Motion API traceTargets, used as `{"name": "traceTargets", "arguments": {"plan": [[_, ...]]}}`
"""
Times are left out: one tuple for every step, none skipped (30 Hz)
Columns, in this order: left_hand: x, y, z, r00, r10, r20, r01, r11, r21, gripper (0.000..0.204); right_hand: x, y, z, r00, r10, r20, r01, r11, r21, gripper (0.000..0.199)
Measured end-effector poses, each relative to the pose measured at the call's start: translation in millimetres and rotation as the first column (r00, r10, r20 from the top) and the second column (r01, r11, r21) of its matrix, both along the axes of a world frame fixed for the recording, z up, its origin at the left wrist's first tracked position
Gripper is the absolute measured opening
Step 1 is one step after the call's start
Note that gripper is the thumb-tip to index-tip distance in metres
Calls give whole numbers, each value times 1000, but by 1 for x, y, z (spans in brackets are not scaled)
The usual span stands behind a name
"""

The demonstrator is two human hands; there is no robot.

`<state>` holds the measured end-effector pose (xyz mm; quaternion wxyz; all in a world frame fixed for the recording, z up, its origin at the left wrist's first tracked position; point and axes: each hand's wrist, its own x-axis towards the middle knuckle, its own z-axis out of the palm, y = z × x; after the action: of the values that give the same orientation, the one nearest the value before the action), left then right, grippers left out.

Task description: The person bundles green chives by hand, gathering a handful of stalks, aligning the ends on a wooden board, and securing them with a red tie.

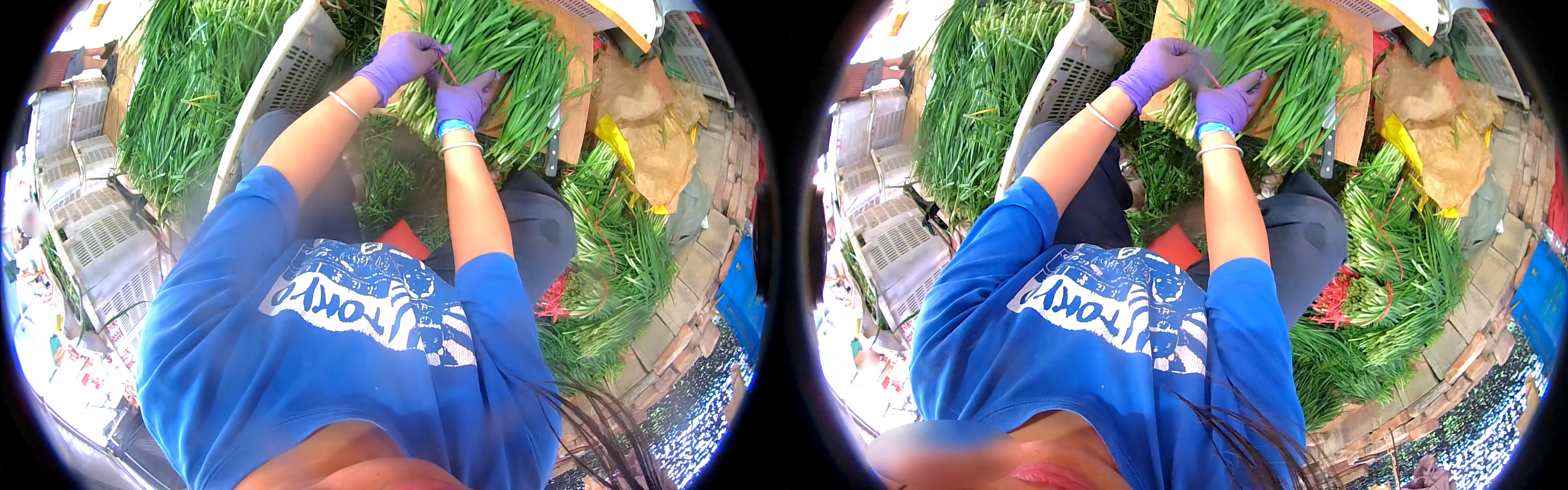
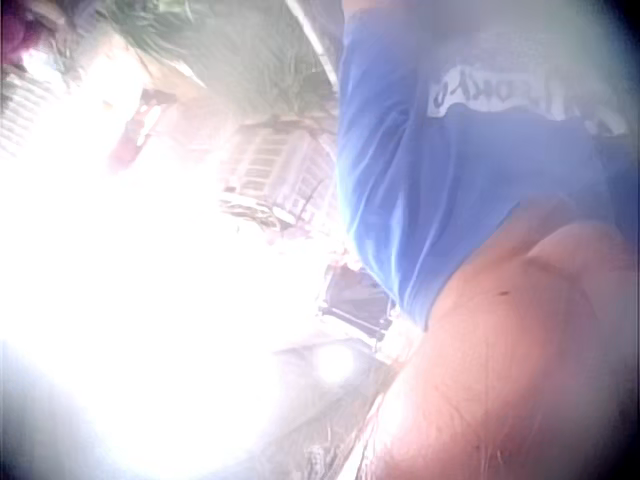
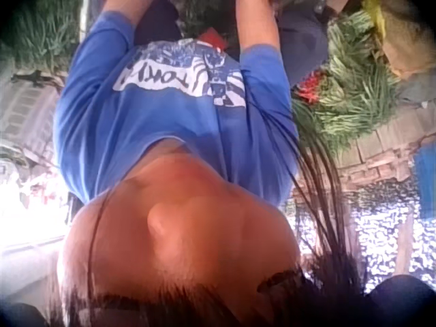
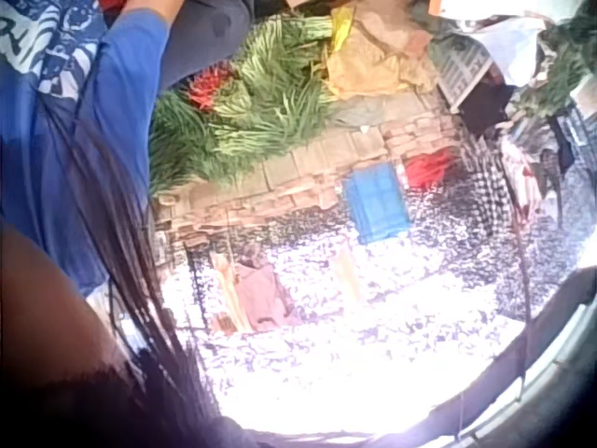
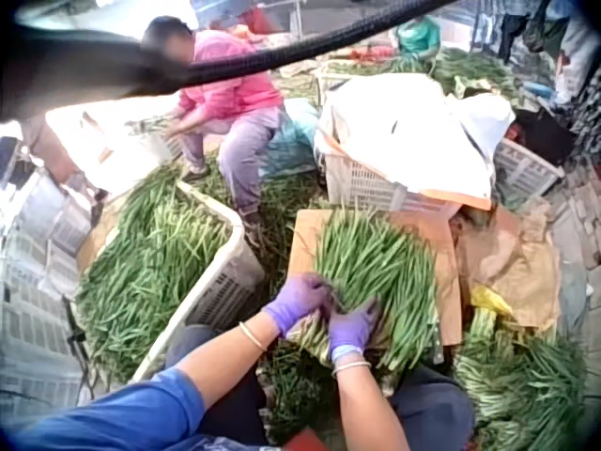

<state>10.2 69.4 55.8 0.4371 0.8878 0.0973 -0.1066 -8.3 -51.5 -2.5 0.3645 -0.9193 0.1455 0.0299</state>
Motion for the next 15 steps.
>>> {"name": "traceTargets", "arguments": {"plan": [[1,-8,2,997,59,-44,-63,994,-90,21,0,1,1,1000,12,-17,-13,999,-33,111],[4,-9,-8,992,-47,113,44,999,33,21,-1,8,6,1000,-5,-28,4,998,-61,107],[7,-9,-25,952,-171,252,131,977,167,21,-2,15,13,999,-24,-39,20,996,-92,103],[10,-10,-41,879,-304,367,193,931,309,21,-2,19,16,998,-43,-50,36,992,-124,99],[2,-25,-37,845,-379,377,205,881,426,18,-2,14,2,999,-22,-36,18,994,-111,93],[-5,-31,-27,929,-195,315,134,970,204,18,-2,13,4,996,-51,-69,43,993,-114,95],[-8,-33,-15,979,-19,202,23,1000,-16,18,-3,14,6,992,-78,-103,66,991,-117,98],[-8,-28,-4,988,144,61,-128,969,-210,19,-1,20,16,988,-93,-127,79,991,-112,101],[-1,-11,-13,977,212,-19,-198,877,-439,23,-5,19,44,985,-32,-169,27,999,-28,107],[-2,2,-23,979,204,-24,-189,846,-498,24,-5,19,34,996,-7,-85,11,999,46,108],[-1,6,-20,983,180,-28,-165,813,-559,26,-5,11,14,1000,-3,2,3,993,115,110],[0,9,-23,987,157,-36,-146,772,-619,28,-5,1,-5,996,-3,87,-13,984,178,111],[-2,24,-44,954,295,51,-182,704,-686,42,-6,-7,-8,980,-45,196,-70,837,543,106],[-10,20,-39,917,364,-163,-345,518,-783,63,-10,-13,-1,975,-201,97,41,587,808,76],[-11,12,-45,887,340,-312,-450,488,-748,69,-5,-23,-10,978,-209,-21,121,479,869,78]]}}
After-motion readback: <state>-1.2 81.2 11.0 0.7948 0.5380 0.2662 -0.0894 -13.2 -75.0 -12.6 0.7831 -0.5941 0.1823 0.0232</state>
